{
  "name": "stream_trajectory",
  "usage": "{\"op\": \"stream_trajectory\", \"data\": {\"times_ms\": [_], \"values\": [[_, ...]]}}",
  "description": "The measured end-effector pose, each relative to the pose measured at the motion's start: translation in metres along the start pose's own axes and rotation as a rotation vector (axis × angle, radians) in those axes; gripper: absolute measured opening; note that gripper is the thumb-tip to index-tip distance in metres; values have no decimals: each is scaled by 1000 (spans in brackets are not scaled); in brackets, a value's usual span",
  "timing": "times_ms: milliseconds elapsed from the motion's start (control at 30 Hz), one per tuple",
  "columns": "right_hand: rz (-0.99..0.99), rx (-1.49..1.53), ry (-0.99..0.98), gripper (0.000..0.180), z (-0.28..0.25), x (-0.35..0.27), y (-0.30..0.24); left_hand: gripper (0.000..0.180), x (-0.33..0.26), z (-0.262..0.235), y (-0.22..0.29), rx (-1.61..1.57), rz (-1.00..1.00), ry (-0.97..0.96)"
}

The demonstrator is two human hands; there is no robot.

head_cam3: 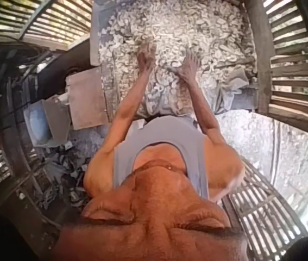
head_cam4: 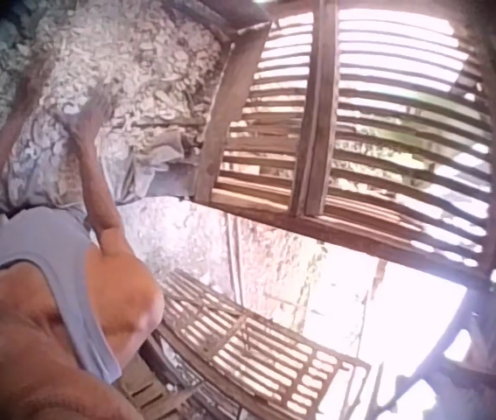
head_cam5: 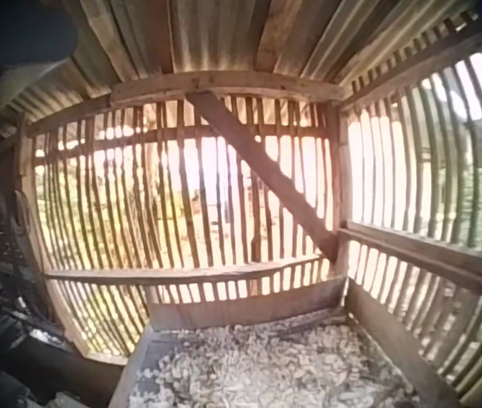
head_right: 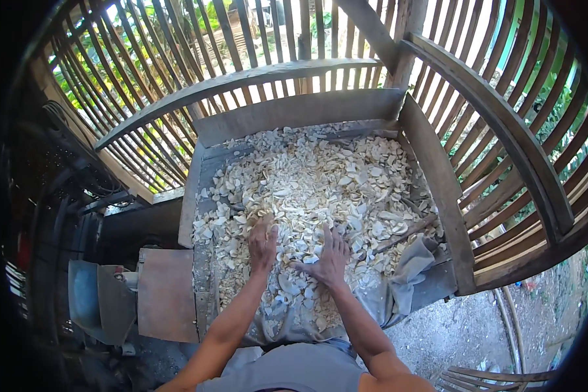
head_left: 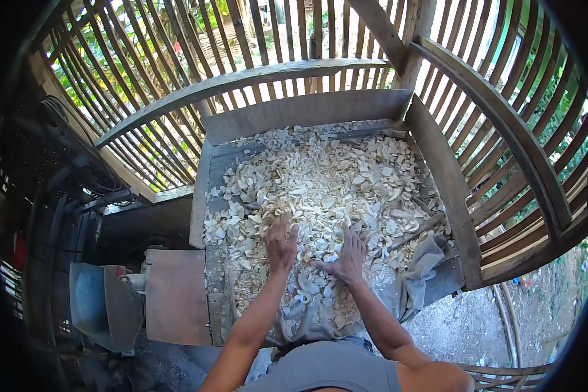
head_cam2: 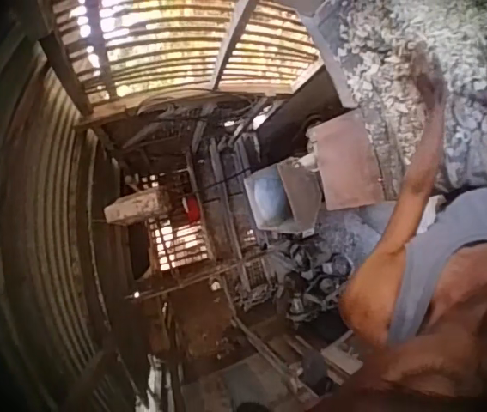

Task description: The person scoops up handfuls of dried white chips from a wooden platform and drops them into a metal hopper.

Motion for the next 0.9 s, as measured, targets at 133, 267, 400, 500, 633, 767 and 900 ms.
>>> {"op": "stream_trajectory", "data": {"times_ms": [133, 267, 400, 500, 633, 767, 900], "values": [[-13, 4, -45, 135, 8, 4, 5, 49, 4, 3, -3, -21, 54, -15], [-3, 15, -57, 134, 11, 6, 4, 47, 6, 4, 0, -65, 66, 5], [-74, 46, -34, 127, 11, 23, -2, 41, 14, 8, 10, -199, 38, -15], [-136, 143, 30, 118, 10, 41, -10, 39, 19, 21, 13, -402, 12, -36], [-159, 304, 65, 105, 11, 58, -16, 36, 20, 30, 17, -608, -110, -6], [-86, 504, 36, 82, 11, 67, -24, 33, 17, 38, 22, -857, -258, 43], [-179, 571, 188, 61, 7, 74, -34, 32, 16, 37, 34, -1032, -324, 133]]}}
Point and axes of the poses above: each hand's wrist, its own x-axis towards the middle knuckle, its own z-axis out of the palm, y = z × x, the point moved 6 cm from there along x, towards the middle knuckle, and after that the axes turned 4 degrees about -z, right-handed, at the moved point
